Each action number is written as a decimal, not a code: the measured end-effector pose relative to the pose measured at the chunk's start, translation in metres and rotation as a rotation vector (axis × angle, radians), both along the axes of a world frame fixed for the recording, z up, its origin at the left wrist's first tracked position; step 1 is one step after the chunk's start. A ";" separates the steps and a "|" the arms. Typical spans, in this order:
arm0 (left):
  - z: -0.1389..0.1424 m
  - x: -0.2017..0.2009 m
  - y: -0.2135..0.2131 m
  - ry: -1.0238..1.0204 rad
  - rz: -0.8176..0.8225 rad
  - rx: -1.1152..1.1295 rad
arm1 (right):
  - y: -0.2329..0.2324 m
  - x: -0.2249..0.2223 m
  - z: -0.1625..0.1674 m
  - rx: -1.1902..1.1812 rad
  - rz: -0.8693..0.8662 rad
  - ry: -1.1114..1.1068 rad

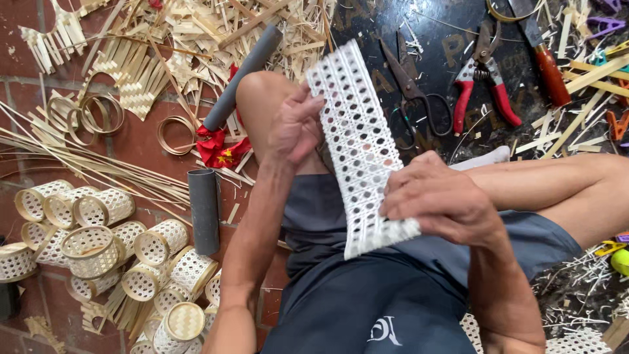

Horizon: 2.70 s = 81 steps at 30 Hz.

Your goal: The person sits on the workshop floor cutting thin bamboo strips with pliers, marking a strip with a marker, and wrapping woven perforated bamboo mesh around cylindrical forms. They press and fit the mesh onto the cylinders and trim the mesh edges with scissors.

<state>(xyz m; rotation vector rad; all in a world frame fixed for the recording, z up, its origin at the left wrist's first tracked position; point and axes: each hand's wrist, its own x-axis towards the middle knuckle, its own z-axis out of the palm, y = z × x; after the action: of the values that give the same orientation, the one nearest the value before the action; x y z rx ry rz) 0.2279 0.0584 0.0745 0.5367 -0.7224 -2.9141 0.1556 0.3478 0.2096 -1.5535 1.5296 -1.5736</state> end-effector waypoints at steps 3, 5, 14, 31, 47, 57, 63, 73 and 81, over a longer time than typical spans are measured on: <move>0.006 -0.002 -0.005 0.055 0.017 -0.101 | -0.005 0.025 -0.039 0.100 -0.395 -0.403; 0.017 0.005 -0.007 -0.049 0.053 -0.457 | -0.013 0.039 -0.067 0.213 -0.650 -0.523; 0.062 0.041 0.026 0.487 -0.278 -1.967 | -0.049 0.021 -0.131 0.255 -0.775 -0.764; 0.091 0.055 0.081 -0.161 -0.383 -2.371 | -0.066 0.074 -0.094 0.161 -0.654 -0.860; 0.069 0.031 0.040 -0.079 -0.365 -2.117 | 0.013 -0.150 -0.154 0.768 -1.037 0.402; 0.058 0.026 0.037 -0.118 -0.316 -2.056 | 0.083 -0.179 -0.288 1.163 -0.840 0.432; 0.047 0.033 0.036 -0.132 -0.234 -2.087 | 0.040 -0.170 -0.193 0.738 -1.044 0.239; 0.037 0.045 0.033 -0.120 -0.196 -2.065 | -0.070 -0.004 -0.103 0.144 -0.799 0.192; 0.033 0.047 0.037 -0.108 -0.116 -2.079 | -0.078 0.008 -0.124 0.199 -0.939 0.135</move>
<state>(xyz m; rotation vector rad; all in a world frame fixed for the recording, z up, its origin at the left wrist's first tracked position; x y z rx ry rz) 0.2745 0.0952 0.1071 0.2358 -2.7845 -0.7952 0.1633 0.2696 0.0859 -0.8495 2.6252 -1.6660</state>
